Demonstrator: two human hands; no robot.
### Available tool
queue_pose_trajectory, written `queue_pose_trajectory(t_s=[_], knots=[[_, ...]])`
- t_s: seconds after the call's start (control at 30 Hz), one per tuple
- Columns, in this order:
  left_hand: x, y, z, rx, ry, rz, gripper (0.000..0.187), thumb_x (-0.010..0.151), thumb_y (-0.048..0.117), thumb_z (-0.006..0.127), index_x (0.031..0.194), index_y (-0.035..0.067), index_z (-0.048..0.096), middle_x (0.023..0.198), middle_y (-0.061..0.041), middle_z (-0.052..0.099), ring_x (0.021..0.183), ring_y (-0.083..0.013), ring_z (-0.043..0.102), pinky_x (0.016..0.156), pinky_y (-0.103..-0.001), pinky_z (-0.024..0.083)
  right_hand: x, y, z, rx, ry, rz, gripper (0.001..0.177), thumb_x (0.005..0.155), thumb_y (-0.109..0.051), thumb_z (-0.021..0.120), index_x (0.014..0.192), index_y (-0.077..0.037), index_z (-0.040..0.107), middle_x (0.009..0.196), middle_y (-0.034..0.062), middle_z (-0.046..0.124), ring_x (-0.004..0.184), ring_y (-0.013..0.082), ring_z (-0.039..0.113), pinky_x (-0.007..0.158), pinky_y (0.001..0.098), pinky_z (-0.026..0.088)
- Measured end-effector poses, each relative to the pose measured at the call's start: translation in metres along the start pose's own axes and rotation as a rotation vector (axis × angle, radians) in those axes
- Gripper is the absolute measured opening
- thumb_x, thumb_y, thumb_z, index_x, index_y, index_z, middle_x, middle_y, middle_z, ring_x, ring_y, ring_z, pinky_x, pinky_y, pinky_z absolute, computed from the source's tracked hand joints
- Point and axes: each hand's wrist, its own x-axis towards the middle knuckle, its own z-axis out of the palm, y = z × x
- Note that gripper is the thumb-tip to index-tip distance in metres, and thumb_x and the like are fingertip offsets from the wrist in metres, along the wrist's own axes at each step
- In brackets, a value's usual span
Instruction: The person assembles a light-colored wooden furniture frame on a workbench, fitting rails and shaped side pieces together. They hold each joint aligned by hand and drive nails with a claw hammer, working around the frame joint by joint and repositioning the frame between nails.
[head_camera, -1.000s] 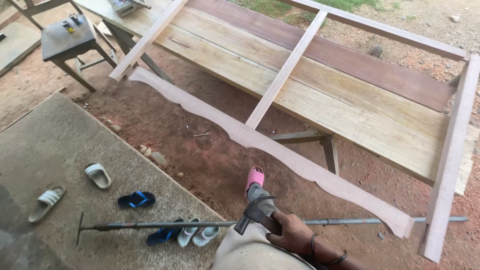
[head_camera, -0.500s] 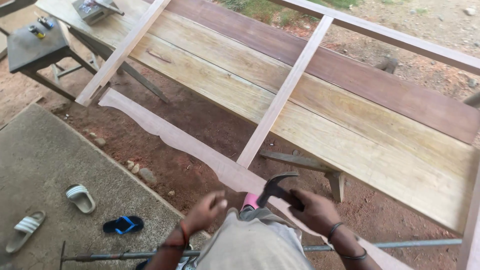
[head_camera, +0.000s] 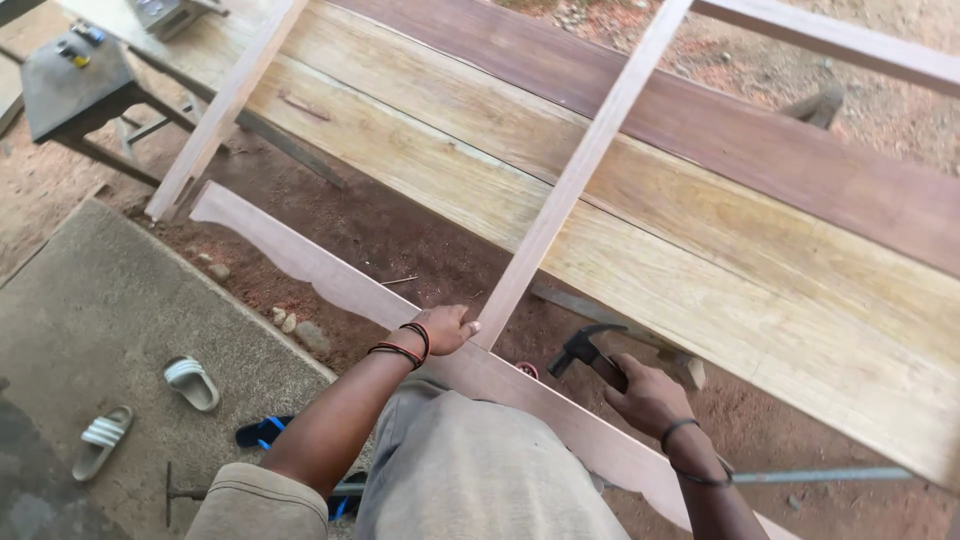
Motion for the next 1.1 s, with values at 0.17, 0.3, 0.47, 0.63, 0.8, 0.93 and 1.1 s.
queue_pose_trajectory(t_s=[0.17,0.3,0.47,0.63,0.8,0.93,1.1], knots=[[0.014,0.009,0.005,-0.005,-0.216,-0.042,0.054,0.101,0.049,0.049,0.129,0.005,0.064,0.135,-0.02,0.064,0.128,-0.0372,0.059,0.109,-0.047,0.045,0.021,-0.012,0.008,0.059,-0.009,-0.051,0.048,0.084,-0.037,0.069,0.129,-0.025,0.06,0.111,0.0123,0.074,0.105,0.0359,0.07,0.09,0.0478,0.057],[0.036,-0.008,0.025,0.0,-0.244,0.005,0.053,0.102,0.047,0.05,0.126,0.003,0.064,0.131,-0.023,0.065,0.125,-0.0385,0.06,0.107,-0.048,0.046,0.042,-0.022,0.019,0.031,-0.045,-0.088,0.043,0.083,-0.038,0.07,0.124,-0.024,0.064,0.112,0.0106,0.074,0.107,0.0349,0.069,0.091,0.0488,0.056],[0.039,-0.011,0.026,0.045,-0.212,0.04,0.051,0.103,0.046,0.049,0.119,0.0,0.066,0.124,-0.026,0.066,0.12,-0.042,0.062,0.104,-0.05,0.048,0.061,-0.042,0.017,-0.017,-0.123,-0.119,0.035,0.084,-0.035,0.067,0.117,-0.022,0.069,0.114,0.0117,0.074,0.108,0.0351,0.068,0.094,0.0483,0.055],[0.024,-0.008,0.027,0.054,-0.17,0.056,0.047,0.105,0.045,0.044,0.12,0.003,0.059,0.115,-0.028,0.068,0.112,-0.0446,0.063,0.098,-0.054,0.047,0.069,-0.062,0.009,-0.02,-0.125,-0.124,0.037,0.086,-0.035,0.067,0.119,-0.02,0.069,0.114,0.0129,0.074,0.109,0.0358,0.068,0.094,0.049,0.055],[0.025,-0.011,0.033,0.074,-0.134,0.09,0.044,0.106,0.043,0.041,0.119,0.004,0.055,0.105,-0.026,0.071,0.104,-0.0438,0.066,0.094,-0.055,0.048,0.07,-0.077,0.005,-0.038,-0.193,-0.083,0.038,0.089,-0.032,0.065,0.125,-0.02,0.065,0.113,0.0101,0.075,0.109,0.0319,0.069,0.094,0.0468,0.056],[0.029,-0.02,0.042,0.083,-0.071,0.158,0.044,0.106,0.042,0.043,0.115,0.002,0.057,0.101,-0.025,0.072,0.102,-0.0419,0.067,0.09,-0.055,0.049,0.081,-0.083,0.007,-0.06,-0.206,-0.171,0.046,0.086,-0.029,0.067,0.132,-0.026,0.064,0.117,0.0085,0.073,0.11,0.0319,0.068,0.094,0.0464,0.055],[0.028,-0.023,0.049,0.085,-0.03,0.199,0.043,0.105,0.041,0.044,0.111,0.002,0.059,0.1,-0.023,0.072,0.1,-0.0401,0.068,0.088,-0.054,0.05,0.074,-0.099,-0.002,-0.067,-0.15,-0.099,0.042,0.09,-0.028,0.065,0.132,-0.025,0.065,0.114,0.0106,0.074,0.107,0.034,0.069,0.091,0.0478,0.056]])
